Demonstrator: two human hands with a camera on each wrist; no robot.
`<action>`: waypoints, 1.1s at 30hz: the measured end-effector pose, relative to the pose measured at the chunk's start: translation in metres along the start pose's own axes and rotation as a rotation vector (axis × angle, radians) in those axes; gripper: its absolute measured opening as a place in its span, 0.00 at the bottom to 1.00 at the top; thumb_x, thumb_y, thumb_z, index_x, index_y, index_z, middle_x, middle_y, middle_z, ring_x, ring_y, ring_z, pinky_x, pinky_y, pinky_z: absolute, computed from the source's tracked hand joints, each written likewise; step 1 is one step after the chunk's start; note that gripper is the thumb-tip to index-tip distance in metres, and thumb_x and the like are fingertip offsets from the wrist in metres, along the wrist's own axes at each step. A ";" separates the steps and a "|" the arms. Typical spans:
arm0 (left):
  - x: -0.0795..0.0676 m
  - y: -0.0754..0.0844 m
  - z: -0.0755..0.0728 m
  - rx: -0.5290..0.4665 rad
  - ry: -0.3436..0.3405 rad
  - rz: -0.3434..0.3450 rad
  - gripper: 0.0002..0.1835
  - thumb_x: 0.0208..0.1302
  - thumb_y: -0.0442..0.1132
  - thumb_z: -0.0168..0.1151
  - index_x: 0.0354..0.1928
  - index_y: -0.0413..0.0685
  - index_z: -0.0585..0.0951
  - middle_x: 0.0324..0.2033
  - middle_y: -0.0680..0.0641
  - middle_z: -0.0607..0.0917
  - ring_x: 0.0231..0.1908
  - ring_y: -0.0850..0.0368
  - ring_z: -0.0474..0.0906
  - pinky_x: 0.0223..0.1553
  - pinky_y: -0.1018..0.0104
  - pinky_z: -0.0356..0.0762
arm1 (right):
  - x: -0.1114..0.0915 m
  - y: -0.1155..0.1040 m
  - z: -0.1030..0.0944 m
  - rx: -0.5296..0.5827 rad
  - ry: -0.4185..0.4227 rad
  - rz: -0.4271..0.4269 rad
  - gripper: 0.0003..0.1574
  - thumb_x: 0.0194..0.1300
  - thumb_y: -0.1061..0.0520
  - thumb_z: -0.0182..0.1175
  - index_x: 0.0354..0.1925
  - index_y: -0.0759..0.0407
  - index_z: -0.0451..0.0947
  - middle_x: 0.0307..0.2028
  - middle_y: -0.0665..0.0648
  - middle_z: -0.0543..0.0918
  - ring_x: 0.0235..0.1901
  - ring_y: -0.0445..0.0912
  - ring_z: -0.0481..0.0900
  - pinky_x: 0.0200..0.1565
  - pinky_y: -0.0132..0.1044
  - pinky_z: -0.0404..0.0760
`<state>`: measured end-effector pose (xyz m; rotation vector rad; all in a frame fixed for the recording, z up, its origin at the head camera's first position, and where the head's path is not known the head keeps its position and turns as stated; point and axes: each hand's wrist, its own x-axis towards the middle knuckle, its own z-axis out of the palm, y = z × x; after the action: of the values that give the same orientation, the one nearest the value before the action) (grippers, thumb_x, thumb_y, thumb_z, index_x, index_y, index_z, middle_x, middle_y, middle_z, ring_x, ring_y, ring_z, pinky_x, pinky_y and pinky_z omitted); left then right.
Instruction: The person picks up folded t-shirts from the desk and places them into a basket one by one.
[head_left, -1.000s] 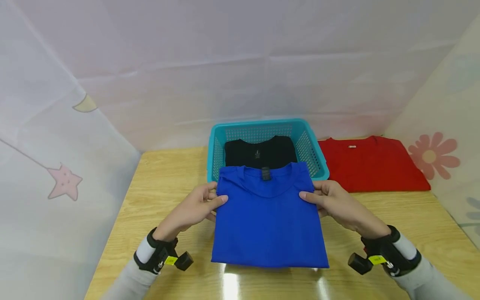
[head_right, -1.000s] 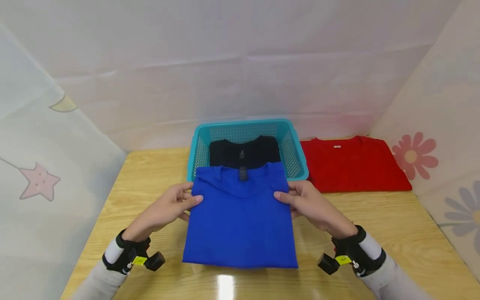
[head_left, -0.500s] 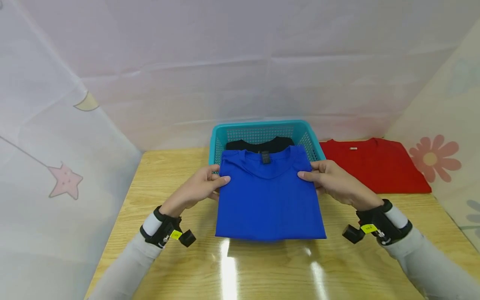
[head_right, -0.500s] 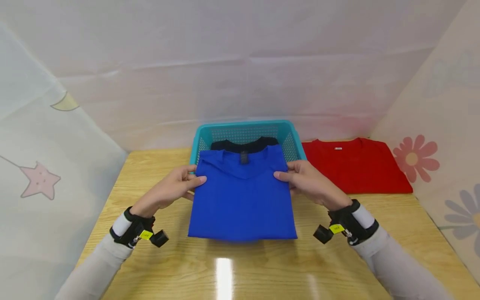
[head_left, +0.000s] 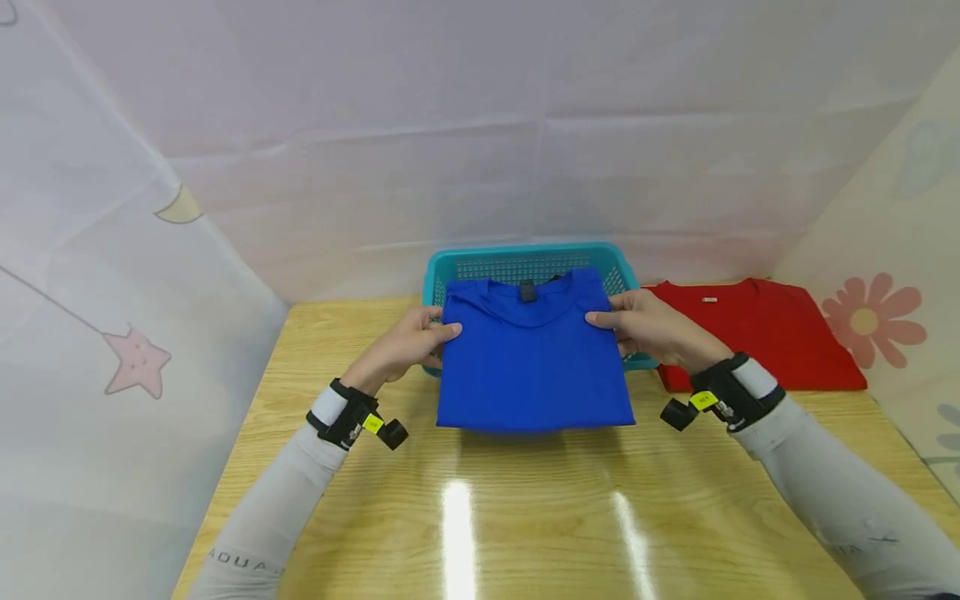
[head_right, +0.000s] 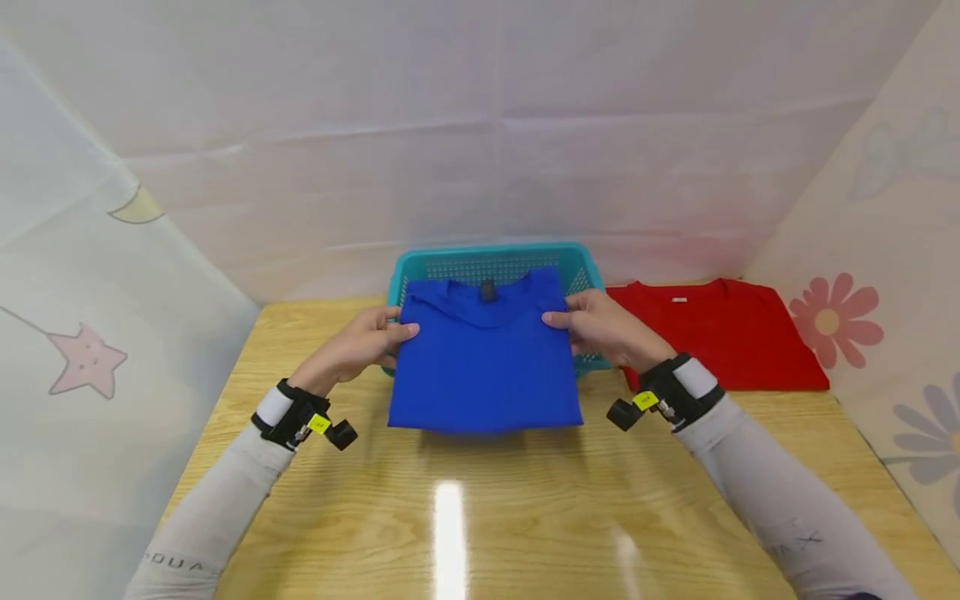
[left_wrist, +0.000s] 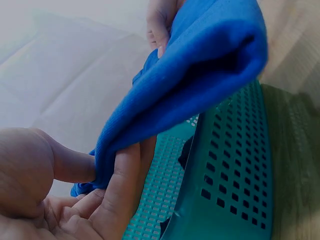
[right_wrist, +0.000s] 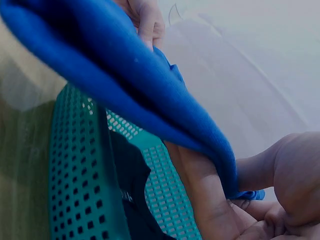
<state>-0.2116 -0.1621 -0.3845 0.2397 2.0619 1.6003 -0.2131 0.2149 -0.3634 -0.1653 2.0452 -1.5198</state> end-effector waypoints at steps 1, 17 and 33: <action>0.003 0.000 -0.001 0.002 0.004 -0.005 0.15 0.86 0.37 0.51 0.63 0.35 0.73 0.35 0.44 0.91 0.40 0.53 0.90 0.46 0.52 0.91 | 0.004 0.000 -0.002 -0.004 0.002 0.005 0.35 0.85 0.52 0.54 0.76 0.73 0.63 0.59 0.66 0.87 0.51 0.52 0.92 0.55 0.49 0.89; 0.046 0.006 -0.018 0.023 0.068 -0.117 0.33 0.87 0.41 0.49 0.83 0.33 0.54 0.70 0.30 0.75 0.68 0.36 0.78 0.65 0.45 0.81 | 0.056 -0.003 -0.022 -0.030 0.069 0.074 0.34 0.85 0.51 0.54 0.77 0.72 0.64 0.53 0.59 0.88 0.42 0.44 0.90 0.38 0.33 0.84; 0.074 0.010 -0.022 0.117 0.154 -0.165 0.30 0.86 0.42 0.51 0.79 0.31 0.63 0.63 0.34 0.77 0.62 0.41 0.82 0.66 0.45 0.80 | 0.088 -0.006 -0.029 -0.077 0.091 0.127 0.46 0.86 0.51 0.52 0.82 0.75 0.43 0.81 0.73 0.58 0.75 0.65 0.70 0.64 0.49 0.84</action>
<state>-0.2879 -0.1456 -0.3923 -0.0134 2.2316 1.4404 -0.3025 0.1993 -0.3853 0.0049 2.1440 -1.3958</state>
